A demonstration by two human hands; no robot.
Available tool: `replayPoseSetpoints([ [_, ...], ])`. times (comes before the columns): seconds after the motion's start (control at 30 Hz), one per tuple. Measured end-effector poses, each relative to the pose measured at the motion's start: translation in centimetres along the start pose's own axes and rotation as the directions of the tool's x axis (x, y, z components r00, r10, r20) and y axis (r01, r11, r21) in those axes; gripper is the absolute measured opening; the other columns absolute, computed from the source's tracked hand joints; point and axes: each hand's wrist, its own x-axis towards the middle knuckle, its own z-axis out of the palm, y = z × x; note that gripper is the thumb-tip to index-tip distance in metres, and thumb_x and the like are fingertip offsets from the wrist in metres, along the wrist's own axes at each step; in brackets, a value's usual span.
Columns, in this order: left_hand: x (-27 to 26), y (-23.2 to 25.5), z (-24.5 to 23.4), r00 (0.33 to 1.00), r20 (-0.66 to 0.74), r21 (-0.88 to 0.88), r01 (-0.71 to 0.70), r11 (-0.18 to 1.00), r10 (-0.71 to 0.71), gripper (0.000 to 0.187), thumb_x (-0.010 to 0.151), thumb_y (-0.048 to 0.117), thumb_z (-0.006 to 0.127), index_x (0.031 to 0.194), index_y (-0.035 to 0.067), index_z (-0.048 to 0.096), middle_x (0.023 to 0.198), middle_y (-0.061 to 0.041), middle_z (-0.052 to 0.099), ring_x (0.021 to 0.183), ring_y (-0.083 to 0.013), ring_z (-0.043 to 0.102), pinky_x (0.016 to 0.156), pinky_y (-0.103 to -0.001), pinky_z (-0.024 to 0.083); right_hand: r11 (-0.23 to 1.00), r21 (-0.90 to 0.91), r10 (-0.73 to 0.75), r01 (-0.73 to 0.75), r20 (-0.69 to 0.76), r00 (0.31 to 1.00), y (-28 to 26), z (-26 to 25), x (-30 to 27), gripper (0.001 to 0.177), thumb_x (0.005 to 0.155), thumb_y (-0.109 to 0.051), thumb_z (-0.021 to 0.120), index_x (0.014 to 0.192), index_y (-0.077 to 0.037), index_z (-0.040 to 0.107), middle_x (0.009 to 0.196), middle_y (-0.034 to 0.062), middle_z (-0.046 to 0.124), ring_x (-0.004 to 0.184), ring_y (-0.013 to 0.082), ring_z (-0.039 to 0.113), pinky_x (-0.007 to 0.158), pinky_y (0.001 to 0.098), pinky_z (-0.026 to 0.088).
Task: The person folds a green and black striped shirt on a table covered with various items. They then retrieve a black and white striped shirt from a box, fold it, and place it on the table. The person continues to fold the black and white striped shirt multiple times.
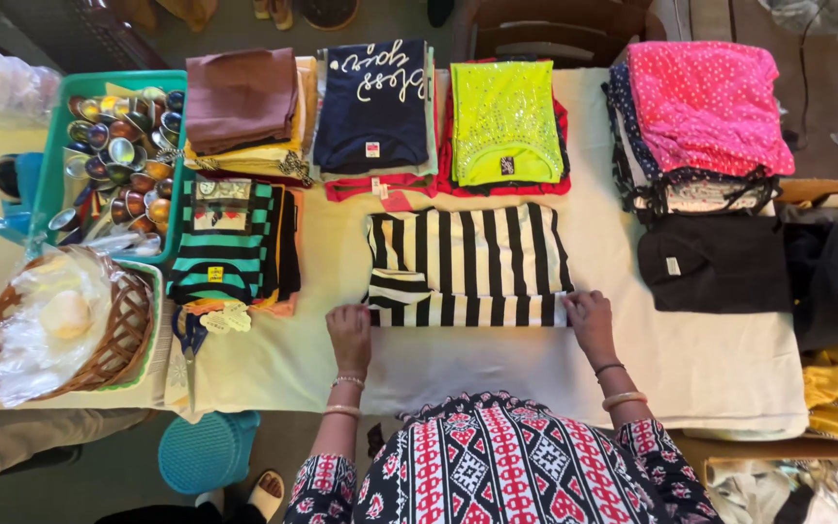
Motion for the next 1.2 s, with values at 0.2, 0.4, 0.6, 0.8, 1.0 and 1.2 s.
replayPoseSetpoints([
  [0.2,11.0,-3.7,6.6,0.991,-0.034,-0.406,0.102,0.908,-0.126,0.045,0.092,0.023,0.076,0.125,-0.002,0.058,0.104,-0.017,0.068,0.093,-0.0294,0.066,0.083,-0.041,0.054,0.951,0.298,0.090,-0.079,-0.022,0.996,0.4,2.7,8.0,0.035,0.093,-0.019,0.072,0.125,-0.006,0.062,0.119,0.0177,0.055,0.109,0.0336,0.060,0.097,0.0419,0.051],
  [0.4,18.5,-3.5,10.8,0.932,0.165,-0.506,0.362,0.783,-0.324,0.064,0.075,0.026,0.090,0.123,-0.001,0.057,0.088,-0.006,0.071,0.076,-0.0167,0.067,0.072,-0.032,0.055,0.977,0.213,0.045,-0.026,-0.084,0.995,0.7,7.4,16.3,0.076,0.077,-0.020,0.087,0.140,-0.001,0.050,0.127,0.0239,0.049,0.112,0.0417,0.056,0.098,0.0431,0.049],
  [0.6,20.3,-5.3,12.0,0.941,0.287,-0.682,0.331,0.652,-0.177,0.023,0.089,0.010,0.084,0.102,-0.003,0.070,0.087,-0.002,0.061,0.076,-0.0110,0.051,0.068,-0.030,0.043,0.895,0.424,0.080,-0.137,0.149,0.986,0.1,6.7,19.0,0.053,0.082,-0.020,0.085,0.127,-0.003,0.063,0.111,0.0091,0.070,0.100,0.0221,0.066,0.089,0.0339,0.053],
  [0.8,18.7,-6.3,8.5,0.937,0.347,-0.734,0.293,0.613,-0.032,0.013,0.092,0.000,0.070,0.105,0.003,0.071,0.093,0.003,0.069,0.085,-0.0059,0.059,0.080,-0.024,0.048,0.891,0.442,0.065,-0.105,0.105,0.992,0.4,4.5,17.4,0.031,0.085,-0.009,0.082,0.110,-0.001,0.066,0.092,0.0058,0.065,0.080,0.0146,0.057,0.075,0.0289,0.051],
  [1.0,18.4,-9.0,9.9,0.941,0.332,-0.815,0.258,0.518,0.055,0.013,0.091,-0.005,0.069,0.100,0.004,0.071,0.101,0.000,0.063,0.092,-0.0110,0.059,0.085,-0.025,0.048,0.895,0.445,-0.010,-0.044,0.117,0.993,-0.9,2.1,15.7,0.022,0.085,0.000,0.077,0.103,-0.002,0.065,0.098,0.0036,0.066,0.087,0.0144,0.060,0.078,0.0283,0.052],
  [1.2,14.0,-6.6,4.5,0.925,0.277,-0.351,-0.152,0.924,0.258,0.027,0.074,-0.008,0.066,0.080,0.015,0.080,0.104,-0.003,0.067,0.103,-0.0266,0.056,0.087,-0.035,0.049,0.895,0.431,-0.218,0.112,0.205,0.954,-0.1,-0.5,9.5,0.028,0.070,0.008,0.073,0.092,-0.009,0.070,0.107,0.0062,0.066,0.108,0.0255,0.060,0.093,0.0349,0.051],
])
